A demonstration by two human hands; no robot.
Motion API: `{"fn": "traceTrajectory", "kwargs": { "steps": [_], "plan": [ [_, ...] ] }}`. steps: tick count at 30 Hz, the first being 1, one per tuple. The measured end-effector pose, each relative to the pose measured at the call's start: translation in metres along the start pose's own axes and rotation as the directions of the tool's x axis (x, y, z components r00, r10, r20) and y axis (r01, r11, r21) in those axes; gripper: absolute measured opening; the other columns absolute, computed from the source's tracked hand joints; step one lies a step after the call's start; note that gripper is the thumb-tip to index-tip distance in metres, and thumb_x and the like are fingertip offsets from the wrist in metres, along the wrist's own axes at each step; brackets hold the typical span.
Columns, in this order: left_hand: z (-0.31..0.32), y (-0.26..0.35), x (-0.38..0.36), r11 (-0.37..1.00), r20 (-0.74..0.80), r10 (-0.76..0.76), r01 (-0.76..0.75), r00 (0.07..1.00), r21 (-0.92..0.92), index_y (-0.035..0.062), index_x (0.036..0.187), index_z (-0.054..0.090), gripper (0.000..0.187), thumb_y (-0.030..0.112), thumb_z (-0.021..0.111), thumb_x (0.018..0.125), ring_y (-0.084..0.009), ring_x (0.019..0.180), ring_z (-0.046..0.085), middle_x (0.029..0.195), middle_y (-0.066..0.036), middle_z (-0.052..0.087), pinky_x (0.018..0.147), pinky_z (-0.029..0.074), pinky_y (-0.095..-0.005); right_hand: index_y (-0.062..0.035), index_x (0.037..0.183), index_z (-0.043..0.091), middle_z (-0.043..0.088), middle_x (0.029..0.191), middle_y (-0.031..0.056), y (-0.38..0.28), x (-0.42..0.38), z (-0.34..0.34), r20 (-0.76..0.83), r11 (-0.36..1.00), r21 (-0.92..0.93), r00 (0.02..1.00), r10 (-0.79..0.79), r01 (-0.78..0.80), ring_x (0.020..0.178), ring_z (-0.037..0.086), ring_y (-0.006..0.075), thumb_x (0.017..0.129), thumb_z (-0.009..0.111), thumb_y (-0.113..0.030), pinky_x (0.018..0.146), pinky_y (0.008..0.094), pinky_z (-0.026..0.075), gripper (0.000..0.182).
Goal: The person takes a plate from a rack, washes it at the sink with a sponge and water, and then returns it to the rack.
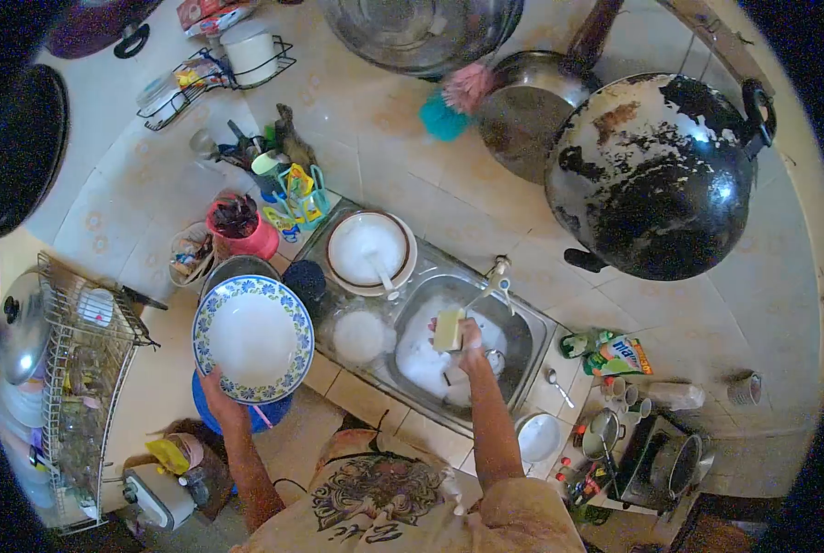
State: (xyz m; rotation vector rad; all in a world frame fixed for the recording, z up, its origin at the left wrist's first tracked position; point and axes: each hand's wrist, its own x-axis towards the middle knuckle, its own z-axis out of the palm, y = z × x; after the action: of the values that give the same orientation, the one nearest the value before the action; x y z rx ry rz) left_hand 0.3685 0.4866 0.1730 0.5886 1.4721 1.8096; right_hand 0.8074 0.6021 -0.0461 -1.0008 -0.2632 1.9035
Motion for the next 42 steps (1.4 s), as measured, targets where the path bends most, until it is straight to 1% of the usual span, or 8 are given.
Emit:
{"fn": "traceTrajectory", "kwargs": {
  "steps": [3,10,20,26,31,35,38,42],
  "plan": [
    [0.001,-0.001,0.001,1.0,0.014,0.023,-0.023,1.0,-0.014,0.0023,0.143,0.045,0.054,0.026,0.053,0.095,-0.0254,0.119,0.058,0.132,-0.013,0.057,0.102,0.047,-0.0405,-0.0054,0.132,0.057,0.068,0.12,0.0137,-0.014,0.021,-0.022,-0.183,0.975,0.132,0.971,-0.153,0.179,0.106,0.067,0.0344,0.089,0.047,-0.033,0.095,0.0562,0.049,0.052],
    [-0.007,-0.015,0.006,1.0,0.01,0.009,-0.009,1.0,-0.022,0.0029,0.143,0.045,0.055,0.028,0.053,0.094,-0.0267,0.121,0.057,0.132,-0.014,0.057,0.103,0.046,-0.0415,-0.0077,0.126,0.06,0.068,0.119,0.0178,-0.045,0.03,-0.004,0.04,0.871,0.451,0.971,-0.235,0.192,0.102,0.067,0.0348,0.099,0.043,-0.047,0.081,0.0486,0.056,0.051],
    [0.009,0.0,-0.002,1.0,0.003,-0.012,0.012,1.0,0.005,0.0041,0.143,0.044,0.058,0.029,0.054,0.092,-0.0275,0.121,0.057,0.132,-0.014,0.057,0.104,0.046,-0.0419,-0.0101,0.135,0.057,0.063,0.132,0.0193,-0.052,0.026,-0.003,0.102,0.836,0.523,0.961,-0.256,0.167,0.1,0.067,0.0319,0.101,0.044,-0.049,0.078,0.045,0.058,0.054],
    [0.006,-0.008,0.001,0.999,-0.011,0.0,-0.001,1.0,-0.034,0.0046,0.142,0.046,0.053,0.027,0.052,0.094,-0.0258,0.119,0.059,0.13,-0.013,0.058,0.103,0.046,-0.0409,-0.008,0.13,0.056,0.068,0.12,0.0161,-0.019,0.014,0.036,0.133,0.938,0.343,0.986,-0.1,0.049,0.088,0.067,0.0263,0.103,0.039,-0.059,0.073,0.0419,0.058,0.06],
    [-0.006,-0.018,0.006,0.997,-0.014,0.034,-0.034,0.999,0.064,0.0049,0.141,0.046,0.05,0.025,0.05,0.095,-0.0257,0.116,0.06,0.128,-0.013,0.058,0.101,0.047,-0.0399,-0.0107,0.12,0.06,0.069,0.105,0.01,0.022,-0.002,0.106,0.086,0.992,-0.114,0.995,-0.043,0.053,0.079,0.066,0.0216,0.1,0.047,-0.065,0.068,0.0367,0.055,0.059],
    [0.004,-0.005,0.001,0.999,-0.03,-0.049,0.048,0.998,-0.022,0.0052,0.142,0.045,0.051,0.024,0.051,0.095,-0.0254,0.117,0.06,0.129,-0.013,0.058,0.101,0.048,-0.0406,-0.0077,0.108,0.061,0.062,0.086,0.0068,0.038,-0.015,0.17,0.154,0.732,-0.608,0.951,-0.269,0.306,0.077,0.061,0.0169,0.104,0.044,-0.058,0.067,0.0346,0.052,0.053],
    [0.003,-0.002,-0.001,0.998,0.026,-0.052,0.053,0.998,-0.038,0.001,0.153,0.034,0.062,0.022,0.048,0.096,-0.0274,0.125,0.053,0.141,-0.016,0.052,0.108,0.041,-0.0395,-0.0032,0.097,0.062,0.062,0.082,0.0107,0.042,-0.005,0.19,0.327,0.434,-0.762,0.865,-0.38,0.48,0.077,0.061,0.0216,0.105,0.044,-0.054,0.069,0.039,0.049,0.055],
    [-0.002,-0.008,-0.003,0.999,-0.02,0.003,-0.003,1.0,-0.033,0.0046,0.147,0.04,0.058,0.025,0.052,0.093,-0.0284,0.121,0.058,0.134,-0.015,0.056,0.104,0.047,-0.0424,-0.0018,0.09,0.062,0.063,0.084,0.0176,0.041,-0.013,0.221,0.41,0.319,-0.79,0.838,-0.359,0.523,0.079,0.061,0.0344,0.105,0.045,-0.049,0.076,0.0446,0.047,0.053]
  ]
}}
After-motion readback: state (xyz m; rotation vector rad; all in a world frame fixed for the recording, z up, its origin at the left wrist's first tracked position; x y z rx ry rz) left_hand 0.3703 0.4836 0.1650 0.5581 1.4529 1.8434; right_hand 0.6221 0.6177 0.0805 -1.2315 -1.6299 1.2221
